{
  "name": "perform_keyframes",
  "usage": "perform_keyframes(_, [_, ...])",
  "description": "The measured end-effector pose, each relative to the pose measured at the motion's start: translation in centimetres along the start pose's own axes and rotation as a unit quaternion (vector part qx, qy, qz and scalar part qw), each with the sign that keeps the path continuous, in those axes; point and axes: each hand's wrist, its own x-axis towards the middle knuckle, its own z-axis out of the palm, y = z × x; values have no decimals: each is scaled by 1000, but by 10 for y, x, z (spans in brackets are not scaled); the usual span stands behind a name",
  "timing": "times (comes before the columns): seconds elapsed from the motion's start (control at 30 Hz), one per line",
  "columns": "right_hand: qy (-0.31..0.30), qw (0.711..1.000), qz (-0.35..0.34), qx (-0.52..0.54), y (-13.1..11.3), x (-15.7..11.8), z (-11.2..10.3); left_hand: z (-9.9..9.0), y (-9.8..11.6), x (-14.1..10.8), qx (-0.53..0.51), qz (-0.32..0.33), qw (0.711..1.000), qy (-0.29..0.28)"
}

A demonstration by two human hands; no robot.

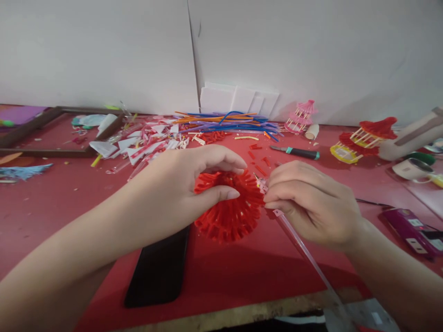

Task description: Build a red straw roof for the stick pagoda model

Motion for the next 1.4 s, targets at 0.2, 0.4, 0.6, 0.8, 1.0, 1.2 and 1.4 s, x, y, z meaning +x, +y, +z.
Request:
perform_keyframes(0.2, [-13,1000,-17,7,1,-2,0,-1,0,-1,-4,1,1000,-5])
perform_keyframes(0.4, [2,1000,-18,-26,2,-3,0,0,-1,-2,-7,3,1000,-7])
perform_keyframes(0.6, [18,998,-25,-46,-3,-1,2,0,-3,-3,-4,1,1000,-9])
perform_keyframes(0.8, [28,992,-73,-96,-8,0,8,1,-4,-3,-2,2,1000,-5])
perform_keyframes(1.0, [53,991,-67,-107,-8,-5,14,0,-5,-5,-1,2,1000,-6])
perform_keyframes(1.2, [35,991,-101,-79,2,-19,15,-1,-5,-5,5,1,1000,-2])
perform_keyframes(1.4, [47,992,-98,-70,3,-28,15,0,-3,-4,13,0,1000,1])
